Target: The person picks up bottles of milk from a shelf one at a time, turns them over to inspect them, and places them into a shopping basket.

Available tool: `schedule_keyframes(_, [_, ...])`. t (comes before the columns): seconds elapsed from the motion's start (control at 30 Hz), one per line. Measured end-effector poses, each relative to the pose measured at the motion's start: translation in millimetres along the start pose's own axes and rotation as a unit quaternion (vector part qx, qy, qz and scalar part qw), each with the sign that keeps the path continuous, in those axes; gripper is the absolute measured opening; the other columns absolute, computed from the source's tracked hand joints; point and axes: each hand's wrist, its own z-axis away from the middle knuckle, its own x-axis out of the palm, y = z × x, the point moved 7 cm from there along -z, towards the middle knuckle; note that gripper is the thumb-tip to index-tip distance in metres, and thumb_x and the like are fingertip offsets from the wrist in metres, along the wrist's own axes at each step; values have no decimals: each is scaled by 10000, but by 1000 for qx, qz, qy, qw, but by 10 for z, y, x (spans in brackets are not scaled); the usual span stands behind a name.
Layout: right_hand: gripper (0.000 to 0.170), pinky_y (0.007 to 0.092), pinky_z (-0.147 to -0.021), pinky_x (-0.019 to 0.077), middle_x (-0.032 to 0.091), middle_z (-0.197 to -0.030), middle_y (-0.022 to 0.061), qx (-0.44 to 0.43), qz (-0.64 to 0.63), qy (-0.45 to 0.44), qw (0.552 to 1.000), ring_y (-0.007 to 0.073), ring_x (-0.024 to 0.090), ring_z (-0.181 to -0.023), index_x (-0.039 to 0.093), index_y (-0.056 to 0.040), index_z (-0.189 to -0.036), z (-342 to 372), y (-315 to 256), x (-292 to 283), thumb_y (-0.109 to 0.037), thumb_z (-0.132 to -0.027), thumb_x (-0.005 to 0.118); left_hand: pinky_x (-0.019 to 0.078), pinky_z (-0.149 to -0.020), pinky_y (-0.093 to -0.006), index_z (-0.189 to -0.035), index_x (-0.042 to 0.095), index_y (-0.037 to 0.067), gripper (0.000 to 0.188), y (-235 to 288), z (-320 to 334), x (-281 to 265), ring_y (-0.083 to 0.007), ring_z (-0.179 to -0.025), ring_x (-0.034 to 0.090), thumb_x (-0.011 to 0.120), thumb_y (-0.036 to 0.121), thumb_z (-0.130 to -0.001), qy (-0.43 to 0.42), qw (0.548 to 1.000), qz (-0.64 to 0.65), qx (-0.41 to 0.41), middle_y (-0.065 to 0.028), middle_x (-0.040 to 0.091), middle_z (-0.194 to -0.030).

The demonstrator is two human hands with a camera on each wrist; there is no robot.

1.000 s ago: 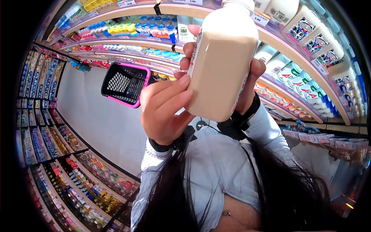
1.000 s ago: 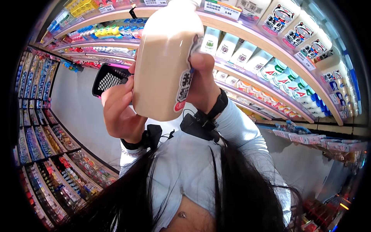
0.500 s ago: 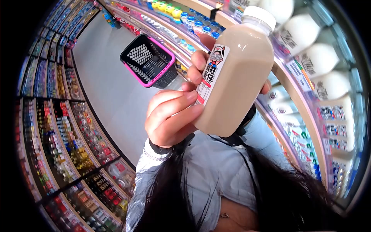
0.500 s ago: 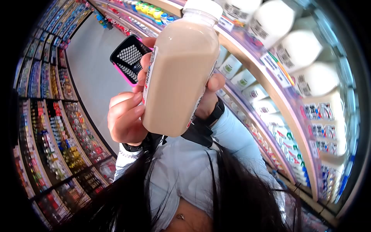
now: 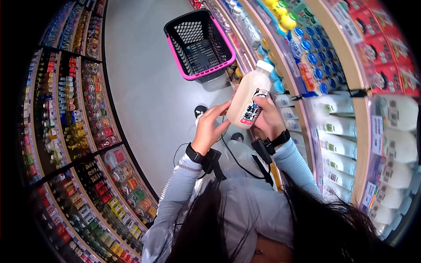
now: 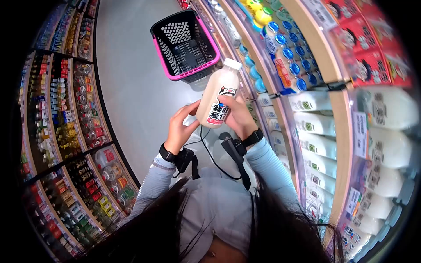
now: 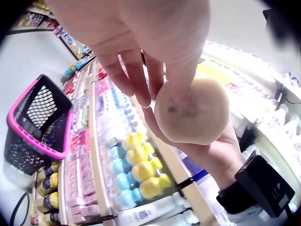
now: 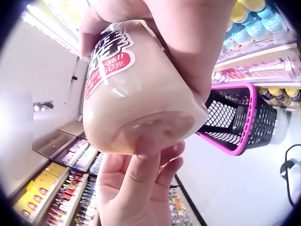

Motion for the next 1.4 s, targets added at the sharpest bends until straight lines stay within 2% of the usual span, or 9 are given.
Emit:
schedule_keyframes(0.1, [511,352,-846,472,536,-1080,98,19,-30,69,997,206,557,-997,385,-22,-1232,-594,297,-208,-48,-765,589,484,-758,-305,-1160,550,55,478,-976,-207,-29,-232,-854,613,683,47,-700,-48,995,53,-76,-114,625,-971])
schedule_keyframes(0.23, [524,321,-814,470,517,-1011,73,-12,35,121,992,176,545,-938,396,-36,-1187,-1705,821,-885,-21,-716,624,476,-799,-348,-1124,542,21,463,-2889,-551,-96,-262,-888,605,703,159,-713,-124,965,-89,-216,-136,622,-969])
schedule_keyframes(0.3, [579,319,-808,468,501,-1020,71,-25,96,180,979,181,534,-940,367,-36,-1187,-2221,1033,-1195,-29,-688,659,449,-849,-369,-1156,514,18,510,-3680,-839,-217,-281,-970,570,701,156,-702,-134,951,-207,-187,-147,588,-1054])
schedule_keyframes(0.43, [716,321,-802,464,480,-1023,86,-40,181,284,941,187,516,-948,299,-28,-1198,-2963,1282,-1573,-49,-628,730,322,-993,-426,-1278,389,44,696,-4524,-1458,-257,-302,-1205,400,703,168,-670,-161,916,-337,-147,-149,435,-1297])
schedule_keyframes(0.57, [757,325,-809,463,471,-1068,110,-37,250,330,909,195,515,-972,280,-15,-1206,-3411,1599,-1957,-65,-619,755,249,-1037,-488,-1277,398,82,704,-5224,-1508,-15,-258,-1255,357,705,258,-668,-235,878,-377,-177,-75,421,-1328])
schedule_keyframes(0.7, [755,328,-818,464,466,-1094,120,-85,148,302,938,200,519,-974,266,-13,-1219,-3422,1778,-1966,-57,-637,746,215,-1032,-492,-1113,551,105,432,-5308,-1350,101,-257,-1173,461,649,188,-700,-225,883,-385,-145,-65,609,-1084])
schedule_keyframes(0.8, [733,332,-823,463,467,-1091,114,-93,135,312,936,202,518,-975,273,-22,-1218,-3278,1818,-2008,-35,-646,732,217,-1032,-486,-1085,594,127,342,-5413,-1232,191,-311,-1203,426,581,154,-745,-204,880,-409,-126,-83,572,-1170])
schedule_keyframes(1.03, [689,344,-835,461,468,-1085,103,-115,87,315,938,206,517,-978,289,-45,-1217,-2559,1951,-2212,17,-667,699,220,-1028,-506,-1085,606,171,318,-5225,-819,541,-346,-1274,310,521,140,-780,-185,875,-421,-149,-108,466,-1295])
schedule_keyframes(1.4, [668,312,-802,460,482,-1035,85,-179,143,297,927,183,532,-924,314,-28,-1142,-1660,2237,-2551,-1,-618,729,274,-983,-496,-1071,589,105,344,-4733,429,1264,-364,-1221,368,573,115,-727,-121,920,-360,-91,-146,510,-1214])
